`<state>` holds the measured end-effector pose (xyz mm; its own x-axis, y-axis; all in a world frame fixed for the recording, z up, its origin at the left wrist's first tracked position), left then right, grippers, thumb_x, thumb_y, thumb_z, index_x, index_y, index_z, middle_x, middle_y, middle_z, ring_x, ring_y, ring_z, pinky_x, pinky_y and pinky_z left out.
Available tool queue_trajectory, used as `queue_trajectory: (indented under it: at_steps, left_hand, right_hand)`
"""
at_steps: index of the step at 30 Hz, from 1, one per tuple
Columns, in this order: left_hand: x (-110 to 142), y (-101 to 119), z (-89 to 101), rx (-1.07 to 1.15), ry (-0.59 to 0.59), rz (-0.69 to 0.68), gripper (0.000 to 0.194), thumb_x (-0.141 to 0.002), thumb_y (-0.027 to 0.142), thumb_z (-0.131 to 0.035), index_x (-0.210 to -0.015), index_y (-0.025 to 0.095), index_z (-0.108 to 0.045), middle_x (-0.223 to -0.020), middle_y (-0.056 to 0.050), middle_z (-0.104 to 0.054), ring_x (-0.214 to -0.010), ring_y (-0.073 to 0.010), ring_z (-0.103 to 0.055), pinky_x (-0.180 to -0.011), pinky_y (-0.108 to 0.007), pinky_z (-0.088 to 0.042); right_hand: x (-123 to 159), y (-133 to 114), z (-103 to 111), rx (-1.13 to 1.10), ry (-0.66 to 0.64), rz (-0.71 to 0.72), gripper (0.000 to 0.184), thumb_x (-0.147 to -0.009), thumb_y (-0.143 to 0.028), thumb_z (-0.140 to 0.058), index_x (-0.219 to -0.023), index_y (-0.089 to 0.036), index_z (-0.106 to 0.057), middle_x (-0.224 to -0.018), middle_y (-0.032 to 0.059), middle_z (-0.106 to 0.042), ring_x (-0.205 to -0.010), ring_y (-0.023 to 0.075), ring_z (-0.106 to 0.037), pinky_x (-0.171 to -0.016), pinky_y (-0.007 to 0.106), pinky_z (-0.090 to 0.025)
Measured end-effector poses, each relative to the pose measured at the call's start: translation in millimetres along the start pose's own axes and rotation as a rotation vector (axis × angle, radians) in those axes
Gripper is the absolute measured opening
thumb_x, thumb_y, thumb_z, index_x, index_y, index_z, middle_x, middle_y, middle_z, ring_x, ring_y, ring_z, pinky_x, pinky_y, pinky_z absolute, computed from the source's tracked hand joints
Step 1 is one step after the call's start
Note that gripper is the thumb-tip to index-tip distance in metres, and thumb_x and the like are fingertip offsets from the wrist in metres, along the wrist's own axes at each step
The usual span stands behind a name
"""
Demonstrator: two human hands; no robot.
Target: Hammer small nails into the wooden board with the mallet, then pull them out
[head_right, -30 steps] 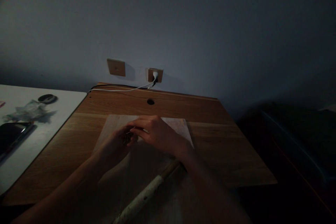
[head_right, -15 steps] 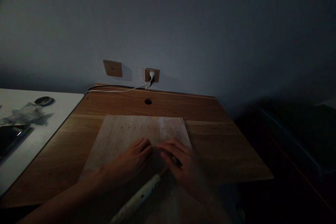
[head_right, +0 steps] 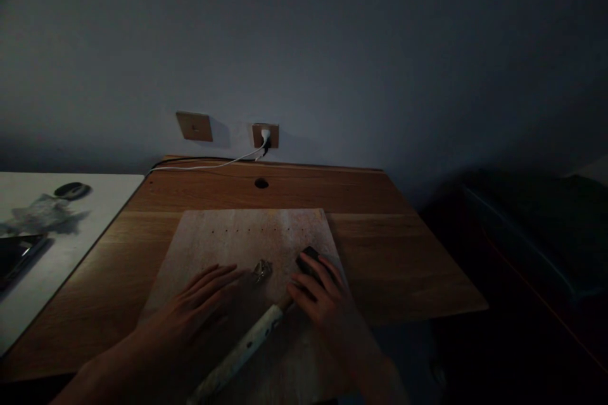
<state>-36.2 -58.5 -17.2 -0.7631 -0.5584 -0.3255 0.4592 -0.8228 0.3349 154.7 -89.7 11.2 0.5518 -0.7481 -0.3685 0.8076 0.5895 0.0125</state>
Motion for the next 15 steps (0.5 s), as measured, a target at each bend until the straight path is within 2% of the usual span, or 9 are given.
queue_trajectory:
  at_steps: [3,5,10,13,15]
  left_hand:
    - [35.0,-1.3,18.6,-0.092,0.092,0.027,0.036,-0.101,0.018,-0.052,-0.135,0.024,-0.062,-0.15,-0.007,-0.06,-0.145,-0.0241,-0.047,-0.119,-0.043,-0.046]
    - [54.5,11.3,26.3,-0.142,0.115,-0.009,0.036,-0.1,0.017,-0.052,-0.133,0.025,-0.064,-0.147,-0.004,-0.062,-0.144,-0.0228,-0.049,-0.12,-0.04,-0.045]
    - [80.1,49.7,12.8,-0.21,0.0,-0.114,0.052,-0.097,0.023,-0.061,-0.148,0.03,-0.054,-0.145,-0.002,-0.064,-0.141,-0.023,-0.052,-0.122,-0.038,-0.042]
    - [84.7,51.6,9.9,-0.233,-0.009,-0.089,0.056,-0.095,0.031,-0.066,-0.15,0.031,-0.053,-0.149,-0.003,-0.061,-0.143,-0.0247,-0.049,-0.121,-0.039,-0.042]
    - [85.6,48.9,12.3,-0.245,-0.017,-0.067,0.056,-0.094,0.035,-0.068,-0.147,0.031,-0.055,-0.152,-0.004,-0.058,-0.145,-0.0267,-0.047,-0.121,-0.043,-0.042]
  right_hand:
    - [-2.9,3.3,-1.6,0.02,0.033,0.049,0.041,-0.095,0.0,-0.052,-0.123,-0.022,-0.073,-0.123,0.0077,-0.077,-0.134,0.0314,-0.058,-0.106,0.057,-0.053]
    - [-4.3,6.7,-5.1,0.04,0.043,0.044,0.042,-0.096,0.0,-0.051,-0.124,-0.022,-0.072,-0.126,0.0075,-0.076,-0.135,0.0311,-0.058,-0.107,0.056,-0.053]
    - [-6.4,13.3,-8.8,0.043,0.083,0.031,0.053,-0.093,0.005,-0.047,-0.13,-0.024,-0.07,-0.131,0.0083,-0.074,-0.136,0.0288,-0.057,-0.106,0.054,-0.054]
    - [2.5,30.2,-4.9,-0.041,0.109,-0.093,0.058,-0.096,0.0,-0.044,-0.139,-0.031,-0.065,-0.144,0.0093,-0.065,-0.139,0.0273,-0.054,-0.108,0.054,-0.054]
    - [19.3,52.5,-0.3,-0.095,0.149,-0.302,0.047,-0.101,-0.015,-0.049,-0.144,-0.031,-0.06,-0.149,0.0106,-0.058,-0.138,0.0294,-0.055,-0.111,0.056,-0.052]
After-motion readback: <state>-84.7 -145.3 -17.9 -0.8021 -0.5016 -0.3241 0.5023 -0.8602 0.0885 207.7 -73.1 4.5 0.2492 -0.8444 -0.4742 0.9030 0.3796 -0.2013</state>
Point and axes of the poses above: each hand's wrist, its own x-axis away from the middle knuckle, its own z-axis out of the back of the hand, y = z × x, the point moved 10 cm from there along -x, towards the middle knuckle
